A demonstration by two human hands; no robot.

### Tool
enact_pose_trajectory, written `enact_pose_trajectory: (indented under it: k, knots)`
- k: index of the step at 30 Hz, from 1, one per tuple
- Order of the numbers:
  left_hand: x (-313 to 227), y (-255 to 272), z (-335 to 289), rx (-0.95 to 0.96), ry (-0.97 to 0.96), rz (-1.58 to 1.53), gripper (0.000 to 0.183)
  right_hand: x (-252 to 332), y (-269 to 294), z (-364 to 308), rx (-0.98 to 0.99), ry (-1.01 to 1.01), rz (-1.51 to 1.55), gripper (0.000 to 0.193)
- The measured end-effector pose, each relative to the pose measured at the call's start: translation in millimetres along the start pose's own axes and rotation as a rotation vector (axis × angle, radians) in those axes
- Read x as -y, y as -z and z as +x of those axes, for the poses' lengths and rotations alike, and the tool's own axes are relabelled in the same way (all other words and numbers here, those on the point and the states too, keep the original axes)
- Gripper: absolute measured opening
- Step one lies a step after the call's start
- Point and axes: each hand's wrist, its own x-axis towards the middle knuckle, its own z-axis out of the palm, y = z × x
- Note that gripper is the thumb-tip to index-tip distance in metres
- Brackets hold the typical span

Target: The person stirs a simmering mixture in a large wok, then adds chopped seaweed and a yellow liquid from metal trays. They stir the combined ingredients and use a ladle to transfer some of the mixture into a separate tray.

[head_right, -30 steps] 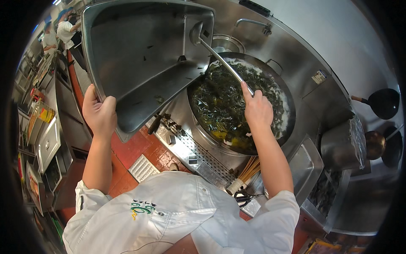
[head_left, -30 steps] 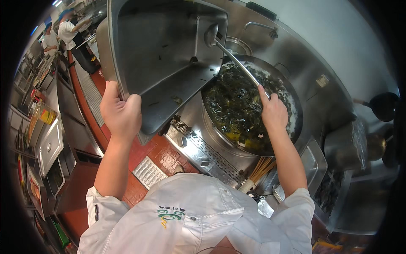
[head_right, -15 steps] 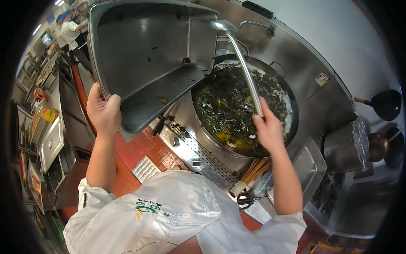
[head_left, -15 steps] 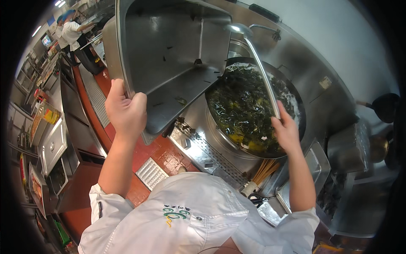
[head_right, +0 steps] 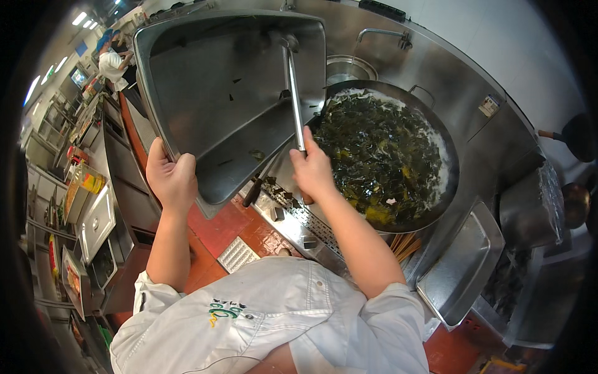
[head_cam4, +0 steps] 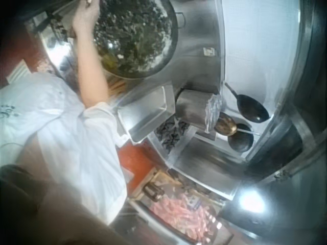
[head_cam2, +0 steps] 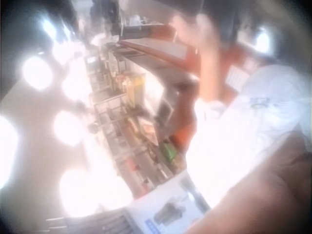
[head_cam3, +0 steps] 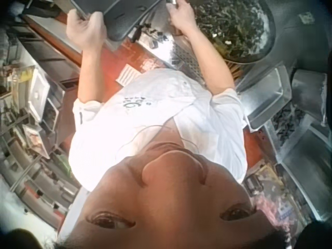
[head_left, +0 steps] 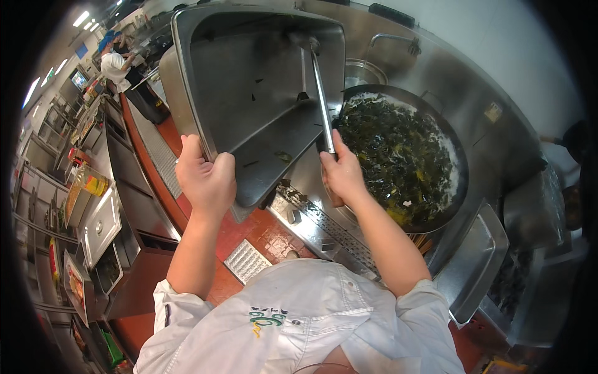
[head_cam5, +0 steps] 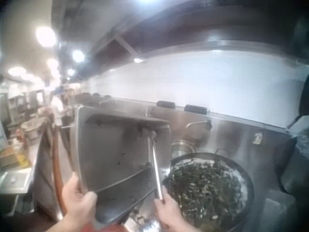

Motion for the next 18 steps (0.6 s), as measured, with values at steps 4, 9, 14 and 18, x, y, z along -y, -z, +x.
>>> enact_pose_trajectory:
  k: [4,9,14,18]
  knots:
    - [-2.1,-3.0,4.0,-0.071,0.028,-0.032,0.009,-7.2,64.7,-24.1,-0.067,0.186,-0.921,0.06]
    - [-4.6,-3.2,10.0,-0.075,0.06,-0.053,0.01,11.6,56.7,-73.0,0.191,-0.15,0.211,0.057]
    - [-3.3,-3.5,12.0,-0.09,0.058,-0.108,0.011,45.7,53.7,-101.9,0.559,-0.245,1.218,0.052]
    - [-1.1,-3.2,12.5,-0.074,0.044,-0.112,0.011,58.7,53.0,-107.4,0.661,-0.253,1.28,0.054]
